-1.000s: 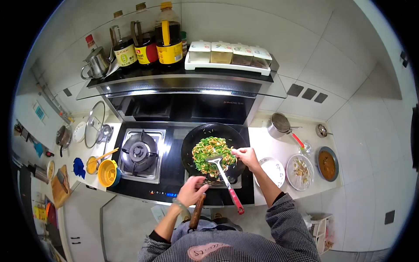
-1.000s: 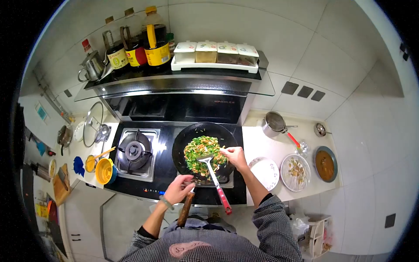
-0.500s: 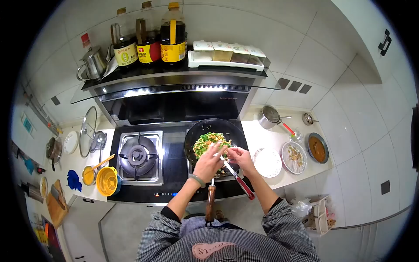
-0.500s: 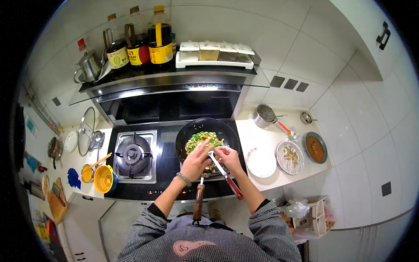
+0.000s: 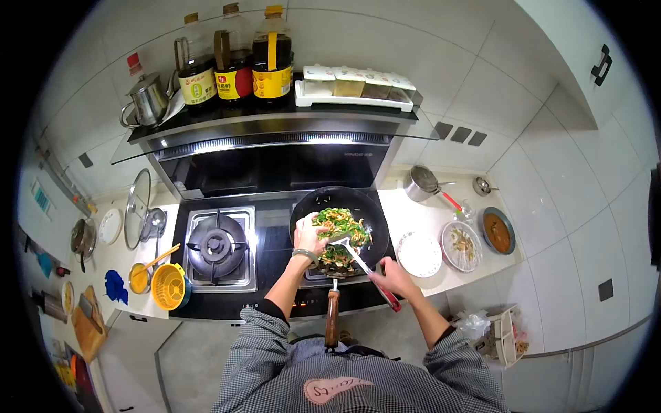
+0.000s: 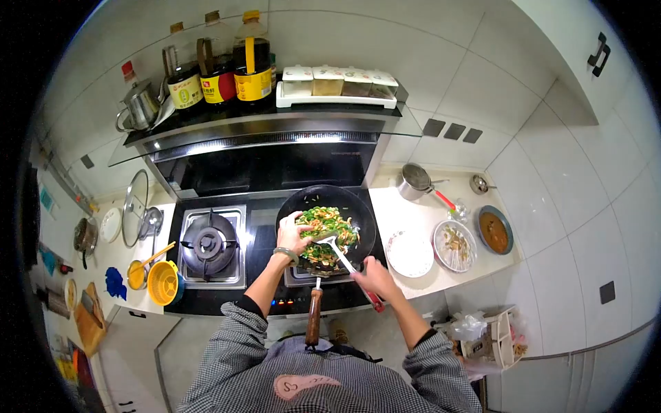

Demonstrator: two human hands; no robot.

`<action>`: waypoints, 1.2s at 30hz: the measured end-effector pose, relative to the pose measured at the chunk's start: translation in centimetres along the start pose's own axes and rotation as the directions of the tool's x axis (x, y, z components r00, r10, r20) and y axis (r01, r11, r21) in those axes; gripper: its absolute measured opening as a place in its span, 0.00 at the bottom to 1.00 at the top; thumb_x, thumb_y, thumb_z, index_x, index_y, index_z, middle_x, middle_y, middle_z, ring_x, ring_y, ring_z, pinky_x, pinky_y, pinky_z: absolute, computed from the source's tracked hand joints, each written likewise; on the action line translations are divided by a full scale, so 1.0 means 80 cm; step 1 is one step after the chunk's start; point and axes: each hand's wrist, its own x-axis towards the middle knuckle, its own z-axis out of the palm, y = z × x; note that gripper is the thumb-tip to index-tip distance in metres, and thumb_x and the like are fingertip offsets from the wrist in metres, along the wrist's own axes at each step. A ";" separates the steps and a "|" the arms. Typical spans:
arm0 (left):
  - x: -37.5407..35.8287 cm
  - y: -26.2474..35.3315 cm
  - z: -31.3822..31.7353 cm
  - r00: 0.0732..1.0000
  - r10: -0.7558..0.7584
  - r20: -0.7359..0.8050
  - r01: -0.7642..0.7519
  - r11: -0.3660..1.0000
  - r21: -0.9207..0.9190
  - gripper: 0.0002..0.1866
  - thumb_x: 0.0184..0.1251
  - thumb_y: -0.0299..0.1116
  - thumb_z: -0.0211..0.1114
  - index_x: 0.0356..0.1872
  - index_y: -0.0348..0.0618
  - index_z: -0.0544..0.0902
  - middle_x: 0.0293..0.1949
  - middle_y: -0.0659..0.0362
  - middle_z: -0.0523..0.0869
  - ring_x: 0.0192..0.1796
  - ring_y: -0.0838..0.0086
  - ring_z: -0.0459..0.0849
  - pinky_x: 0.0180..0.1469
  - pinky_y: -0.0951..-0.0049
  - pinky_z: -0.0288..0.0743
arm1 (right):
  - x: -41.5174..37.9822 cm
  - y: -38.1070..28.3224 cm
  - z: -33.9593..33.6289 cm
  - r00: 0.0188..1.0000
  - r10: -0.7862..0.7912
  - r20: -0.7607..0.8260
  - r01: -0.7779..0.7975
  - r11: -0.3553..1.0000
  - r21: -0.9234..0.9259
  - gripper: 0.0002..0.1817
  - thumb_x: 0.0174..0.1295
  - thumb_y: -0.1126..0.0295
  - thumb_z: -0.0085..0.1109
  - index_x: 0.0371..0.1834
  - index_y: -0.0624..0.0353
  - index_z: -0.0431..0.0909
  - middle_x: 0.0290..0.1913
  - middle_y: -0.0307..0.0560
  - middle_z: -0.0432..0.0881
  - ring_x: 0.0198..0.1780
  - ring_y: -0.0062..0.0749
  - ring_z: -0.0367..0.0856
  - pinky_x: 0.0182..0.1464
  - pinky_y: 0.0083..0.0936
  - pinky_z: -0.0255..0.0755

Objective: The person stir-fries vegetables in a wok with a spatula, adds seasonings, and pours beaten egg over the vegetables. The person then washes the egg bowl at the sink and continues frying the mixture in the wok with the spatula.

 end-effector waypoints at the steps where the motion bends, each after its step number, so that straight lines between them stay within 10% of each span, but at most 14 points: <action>1: 0.002 0.004 -0.008 0.998 -0.054 0.040 0.056 0.998 -0.035 0.09 0.48 0.38 0.73 0.30 0.49 0.89 0.55 0.57 0.77 0.59 0.61 0.70 0.60 0.63 0.66 | -0.020 0.004 0.008 1.000 -0.011 0.018 0.011 1.000 0.021 0.24 0.56 0.60 0.63 0.50 0.60 0.68 0.49 0.62 0.75 0.49 0.56 0.78 0.50 0.43 0.71; 5: -0.010 0.008 -0.029 0.993 -0.086 -0.075 0.061 0.956 -0.286 0.11 0.56 0.40 0.68 0.25 0.42 0.87 0.40 0.55 0.85 0.48 0.64 0.80 0.53 0.65 0.72 | -0.058 0.016 -0.004 0.948 -0.226 -0.224 0.246 0.967 0.066 0.16 0.56 0.71 0.60 0.45 0.59 0.66 0.44 0.61 0.76 0.45 0.57 0.77 0.45 0.43 0.72; 12: -0.129 0.024 -0.057 0.958 -0.285 0.017 0.253 0.820 -0.513 0.11 0.68 0.33 0.58 0.37 0.38 0.86 0.39 0.53 0.86 0.43 0.68 0.85 0.47 0.73 0.75 | -0.148 -0.034 -0.141 0.992 -0.126 -0.027 0.117 0.967 -0.228 0.14 0.58 0.71 0.56 0.47 0.57 0.71 0.40 0.56 0.80 0.41 0.54 0.80 0.43 0.46 0.72; 19: -0.128 0.058 -0.041 0.966 -0.259 0.016 0.219 0.783 -0.582 0.11 0.62 0.27 0.64 0.45 0.40 0.84 0.36 0.60 0.84 0.32 0.81 0.79 0.37 0.80 0.73 | -0.024 -0.022 -0.036 0.927 -0.284 -0.244 0.277 0.959 -0.062 0.11 0.58 0.70 0.55 0.44 0.59 0.78 0.34 0.61 0.81 0.38 0.58 0.80 0.42 0.47 0.73; 28: -0.214 0.046 -0.040 0.894 -0.438 0.091 0.433 0.796 -0.422 0.16 0.64 0.43 0.65 0.31 0.36 0.85 0.20 0.59 0.79 0.26 0.82 0.74 0.31 0.76 0.71 | 0.094 -0.031 -0.146 0.993 0.100 0.068 -0.092 0.989 -0.116 0.16 0.62 0.68 0.48 0.27 0.71 0.79 0.23 0.62 0.81 0.24 0.48 0.83 0.33 0.42 0.77; 30: -0.255 0.025 -0.006 0.838 -0.340 0.427 0.530 0.695 -0.486 0.22 0.64 0.50 0.64 0.33 0.36 0.84 0.23 0.63 0.79 0.27 0.83 0.73 0.31 0.77 0.69 | 0.135 -0.040 -0.132 0.978 0.022 0.209 -0.046 0.993 0.111 0.16 0.61 0.68 0.48 0.26 0.70 0.80 0.21 0.60 0.81 0.21 0.43 0.82 0.31 0.40 0.77; 31: -0.245 0.067 -0.040 0.643 -0.398 0.655 0.752 0.492 -0.439 0.24 0.64 0.52 0.64 0.35 0.36 0.84 0.24 0.66 0.79 0.28 0.84 0.72 0.32 0.79 0.68 | 0.135 -0.058 -0.125 0.980 -0.054 0.192 0.039 0.996 0.081 0.15 0.61 0.68 0.48 0.27 0.69 0.81 0.22 0.61 0.81 0.23 0.45 0.83 0.32 0.40 0.78; 34: -0.272 0.062 -0.012 0.548 -0.241 0.801 0.794 0.453 -0.406 0.22 0.67 0.50 0.61 0.37 0.37 0.82 0.29 0.67 0.78 0.33 0.84 0.73 0.37 0.80 0.67 | 0.123 -0.078 -0.101 0.860 -0.510 0.014 0.504 0.845 -0.180 0.12 0.60 0.68 0.50 0.34 0.62 0.83 0.31 0.64 0.81 0.35 0.56 0.82 0.42 0.44 0.77; 36: -0.279 0.057 -0.002 0.517 -0.256 0.817 0.831 0.379 -0.407 0.20 0.67 0.48 0.61 0.38 0.37 0.81 0.30 0.67 0.78 0.33 0.83 0.73 0.37 0.80 0.67 | 0.095 -0.079 -0.096 0.839 -0.536 0.092 0.542 0.809 -0.229 0.11 0.60 0.67 0.53 0.38 0.57 0.84 0.31 0.60 0.82 0.34 0.54 0.82 0.41 0.44 0.76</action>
